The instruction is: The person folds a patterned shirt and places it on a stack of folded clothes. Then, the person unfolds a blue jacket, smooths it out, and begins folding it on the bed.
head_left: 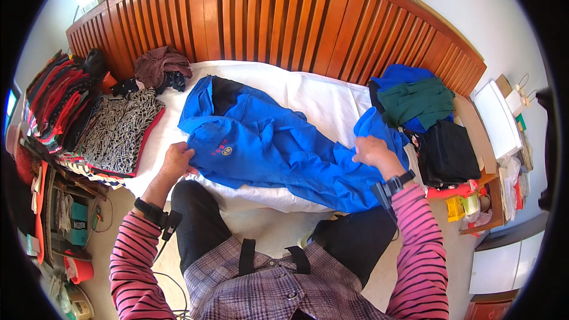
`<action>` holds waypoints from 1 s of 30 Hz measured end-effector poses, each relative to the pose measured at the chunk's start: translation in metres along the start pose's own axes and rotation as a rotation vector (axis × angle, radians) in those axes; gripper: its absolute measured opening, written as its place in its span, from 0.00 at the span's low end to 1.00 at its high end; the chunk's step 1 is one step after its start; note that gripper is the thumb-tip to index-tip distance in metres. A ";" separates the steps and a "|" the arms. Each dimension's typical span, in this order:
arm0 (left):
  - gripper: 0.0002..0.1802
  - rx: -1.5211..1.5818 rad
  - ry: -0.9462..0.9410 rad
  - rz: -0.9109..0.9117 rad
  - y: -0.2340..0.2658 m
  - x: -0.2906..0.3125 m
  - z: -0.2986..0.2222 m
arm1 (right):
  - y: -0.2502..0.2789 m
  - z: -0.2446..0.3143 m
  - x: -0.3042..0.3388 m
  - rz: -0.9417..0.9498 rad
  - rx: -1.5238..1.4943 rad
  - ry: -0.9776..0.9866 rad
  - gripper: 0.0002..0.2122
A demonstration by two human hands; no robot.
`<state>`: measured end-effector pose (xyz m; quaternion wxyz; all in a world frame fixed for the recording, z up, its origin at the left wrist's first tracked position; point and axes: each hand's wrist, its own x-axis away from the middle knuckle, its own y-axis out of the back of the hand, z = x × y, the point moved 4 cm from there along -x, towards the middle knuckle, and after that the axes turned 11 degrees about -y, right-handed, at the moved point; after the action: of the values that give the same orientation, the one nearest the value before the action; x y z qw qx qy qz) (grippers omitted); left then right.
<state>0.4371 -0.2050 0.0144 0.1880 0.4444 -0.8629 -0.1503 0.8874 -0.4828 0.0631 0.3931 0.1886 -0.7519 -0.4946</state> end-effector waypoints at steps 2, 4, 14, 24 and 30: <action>0.11 -0.011 -0.085 -0.007 0.013 -0.006 -0.014 | -0.008 -0.006 0.007 0.053 0.100 -0.031 0.30; 0.12 0.002 -0.132 -0.004 0.022 -0.011 -0.034 | -0.008 -0.009 0.016 0.010 0.012 -0.011 0.30; 0.12 -0.174 -0.244 0.017 0.030 -0.012 -0.114 | -0.017 -0.010 0.023 0.130 -0.296 -0.125 0.23; 0.12 -0.382 -0.361 -0.172 0.080 -0.052 -0.208 | 0.064 -0.065 0.030 -0.049 -0.742 -0.039 0.09; 0.13 -0.615 -0.555 -0.325 0.113 -0.073 -0.321 | 0.188 -0.114 0.038 -0.541 -0.810 -0.078 0.15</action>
<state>0.5430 -0.1112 0.3326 0.0467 0.4405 -0.7148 -0.5411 0.9724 -0.4935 0.2688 0.2638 0.1906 -0.4373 -0.8384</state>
